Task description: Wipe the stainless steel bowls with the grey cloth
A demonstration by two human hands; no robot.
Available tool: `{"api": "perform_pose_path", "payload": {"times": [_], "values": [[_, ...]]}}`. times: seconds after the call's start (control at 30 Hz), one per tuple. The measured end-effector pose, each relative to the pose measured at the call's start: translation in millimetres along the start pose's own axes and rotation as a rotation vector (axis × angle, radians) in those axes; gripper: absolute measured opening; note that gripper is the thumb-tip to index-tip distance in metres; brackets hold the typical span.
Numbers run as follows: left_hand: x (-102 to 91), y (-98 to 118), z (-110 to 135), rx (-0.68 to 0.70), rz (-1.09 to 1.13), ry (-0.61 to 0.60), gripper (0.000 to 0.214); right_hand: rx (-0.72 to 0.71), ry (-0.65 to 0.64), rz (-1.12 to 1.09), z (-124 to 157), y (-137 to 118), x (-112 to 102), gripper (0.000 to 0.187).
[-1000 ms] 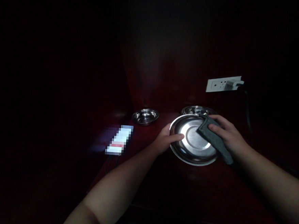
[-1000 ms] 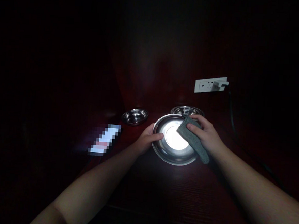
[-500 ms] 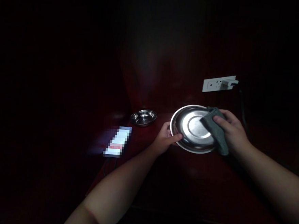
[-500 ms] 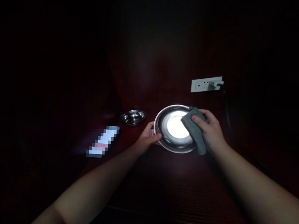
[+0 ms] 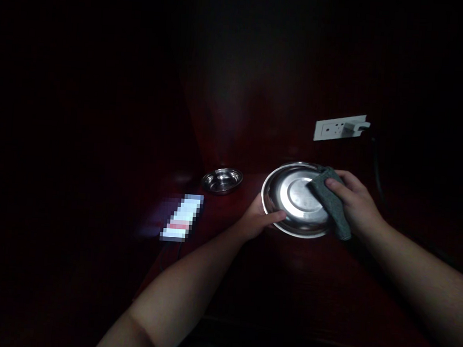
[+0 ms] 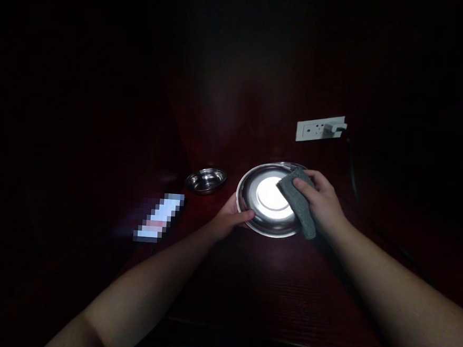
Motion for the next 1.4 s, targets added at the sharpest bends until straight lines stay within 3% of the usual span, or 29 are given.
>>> {"api": "perform_pose_path", "payload": {"times": [1.4], "values": [[-17.6, 0, -7, -0.035, 0.05, 0.136, 0.046, 0.15, -0.196, 0.03, 2, 14, 20, 0.034]]}}
Point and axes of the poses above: each hand's wrist, its own z-axis away from the middle knuckle, its own x-axis out of the palm, y = z × x, the point moved 10 cm from there along -z, towards the middle knuckle, and after that the axes turned 8 degrees about x, right-handed, at the moved point
